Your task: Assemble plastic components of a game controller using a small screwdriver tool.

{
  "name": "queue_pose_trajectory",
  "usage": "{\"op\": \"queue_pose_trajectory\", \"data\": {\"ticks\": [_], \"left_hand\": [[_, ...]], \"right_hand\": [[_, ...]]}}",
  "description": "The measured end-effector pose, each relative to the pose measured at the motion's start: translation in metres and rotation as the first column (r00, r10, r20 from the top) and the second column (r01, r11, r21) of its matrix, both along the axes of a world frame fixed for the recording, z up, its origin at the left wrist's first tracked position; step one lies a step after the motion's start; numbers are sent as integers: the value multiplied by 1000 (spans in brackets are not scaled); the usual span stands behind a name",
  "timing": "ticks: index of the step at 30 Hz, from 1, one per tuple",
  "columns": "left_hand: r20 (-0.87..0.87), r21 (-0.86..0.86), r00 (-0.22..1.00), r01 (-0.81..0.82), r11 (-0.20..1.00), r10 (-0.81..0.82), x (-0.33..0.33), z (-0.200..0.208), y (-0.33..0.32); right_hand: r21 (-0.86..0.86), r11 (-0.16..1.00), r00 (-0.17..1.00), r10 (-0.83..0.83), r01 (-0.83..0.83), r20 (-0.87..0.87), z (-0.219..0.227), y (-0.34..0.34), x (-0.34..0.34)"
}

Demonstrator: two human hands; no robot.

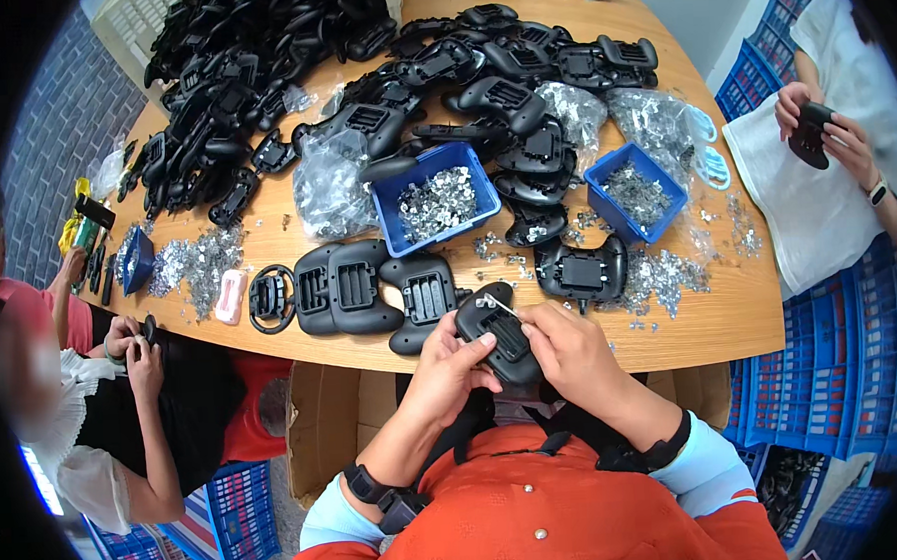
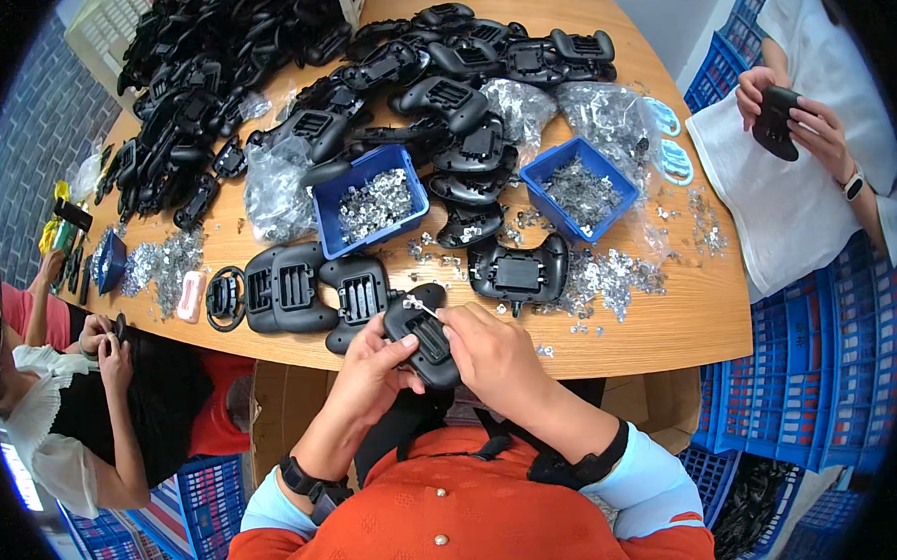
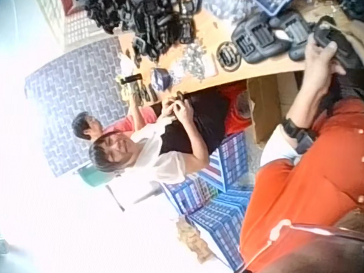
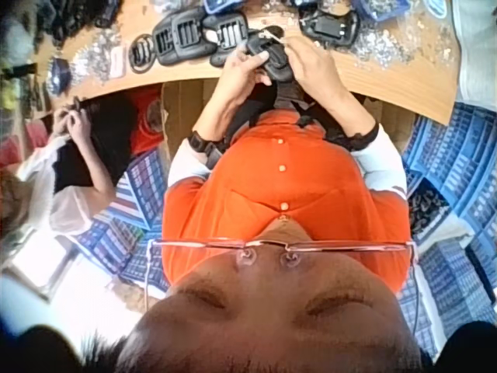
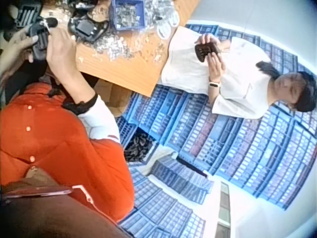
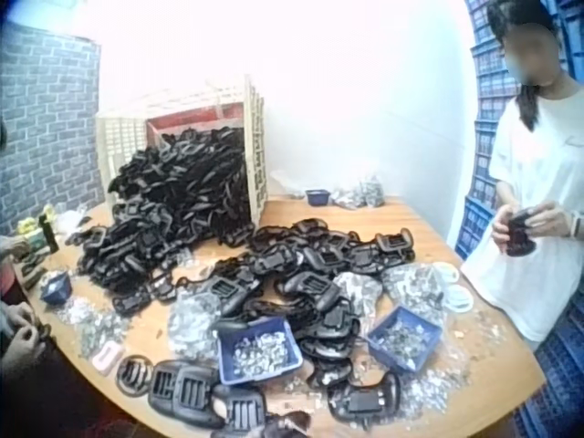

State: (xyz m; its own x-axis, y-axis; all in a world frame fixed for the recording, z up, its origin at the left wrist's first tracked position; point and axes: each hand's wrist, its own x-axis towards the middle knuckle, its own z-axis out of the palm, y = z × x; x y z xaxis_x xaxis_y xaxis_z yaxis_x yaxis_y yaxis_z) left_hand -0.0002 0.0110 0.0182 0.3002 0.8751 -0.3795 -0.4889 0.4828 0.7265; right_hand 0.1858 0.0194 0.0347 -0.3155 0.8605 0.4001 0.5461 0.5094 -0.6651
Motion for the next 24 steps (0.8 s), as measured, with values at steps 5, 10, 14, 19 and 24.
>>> {"op": "queue_pose_trajectory", "data": {"ticks": [5,10,14,19,24], "left_hand": [[-4,1,1000,-21,1000,21,-1,5,-1],[-168,249,975,-100,963,144,-2,11,-1],[-204,452,946,-139,881,254,-2,11,-2],[-342,559,882,-87,825,324,-4,3,-4],[-377,576,840,-118,809,391,-4,-4,-6]], "right_hand": [[-72,996,997,-56,60,56,15,-3,6],[-52,998,996,-26,31,89,25,-10,19],[-48,999,986,17,-9,165,30,-15,18],[0,1000,973,27,-28,227,28,-14,13],[38,999,972,15,-25,236,24,-12,10]]}}
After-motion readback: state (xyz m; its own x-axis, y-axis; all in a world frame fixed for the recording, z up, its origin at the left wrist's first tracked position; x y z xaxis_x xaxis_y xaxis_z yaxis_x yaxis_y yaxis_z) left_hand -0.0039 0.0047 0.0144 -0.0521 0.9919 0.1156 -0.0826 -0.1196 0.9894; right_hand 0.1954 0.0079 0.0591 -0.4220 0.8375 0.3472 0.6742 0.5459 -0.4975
